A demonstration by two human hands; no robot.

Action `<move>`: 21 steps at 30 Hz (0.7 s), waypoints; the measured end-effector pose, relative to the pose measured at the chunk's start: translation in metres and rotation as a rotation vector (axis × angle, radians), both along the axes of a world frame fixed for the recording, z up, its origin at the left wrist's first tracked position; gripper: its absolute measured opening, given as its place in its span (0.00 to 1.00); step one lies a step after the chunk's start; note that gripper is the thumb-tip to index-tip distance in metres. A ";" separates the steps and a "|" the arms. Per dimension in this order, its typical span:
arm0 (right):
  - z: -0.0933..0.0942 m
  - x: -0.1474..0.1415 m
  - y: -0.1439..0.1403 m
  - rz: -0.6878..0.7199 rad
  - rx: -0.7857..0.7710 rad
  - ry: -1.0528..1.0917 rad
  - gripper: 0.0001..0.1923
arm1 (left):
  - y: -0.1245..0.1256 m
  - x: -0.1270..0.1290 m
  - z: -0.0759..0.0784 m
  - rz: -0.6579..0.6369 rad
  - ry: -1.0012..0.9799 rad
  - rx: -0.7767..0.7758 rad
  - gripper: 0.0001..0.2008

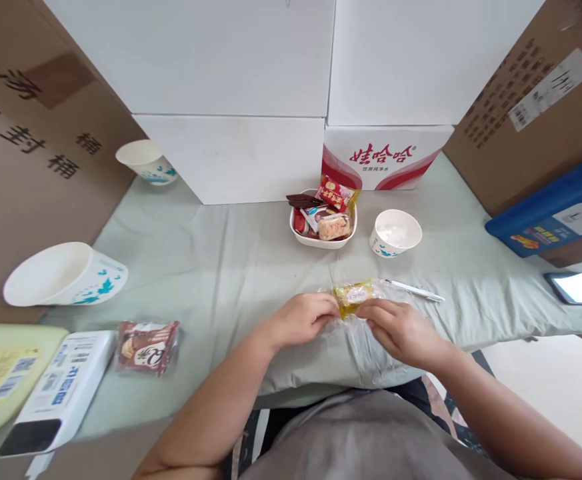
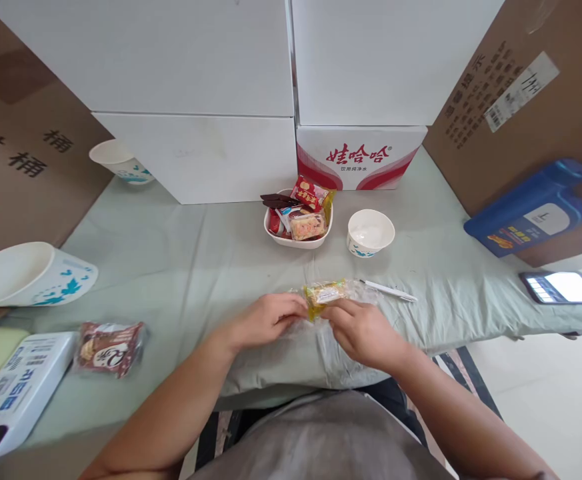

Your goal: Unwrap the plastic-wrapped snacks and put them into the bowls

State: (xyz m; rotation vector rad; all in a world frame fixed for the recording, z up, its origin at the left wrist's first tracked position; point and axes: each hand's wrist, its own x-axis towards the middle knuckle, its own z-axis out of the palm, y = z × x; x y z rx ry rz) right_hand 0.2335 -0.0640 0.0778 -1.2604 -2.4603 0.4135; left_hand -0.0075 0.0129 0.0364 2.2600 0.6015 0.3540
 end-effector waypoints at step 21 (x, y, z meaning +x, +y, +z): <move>-0.022 0.002 0.051 -0.062 -0.035 0.060 0.19 | -0.005 0.013 -0.021 0.337 0.197 0.213 0.55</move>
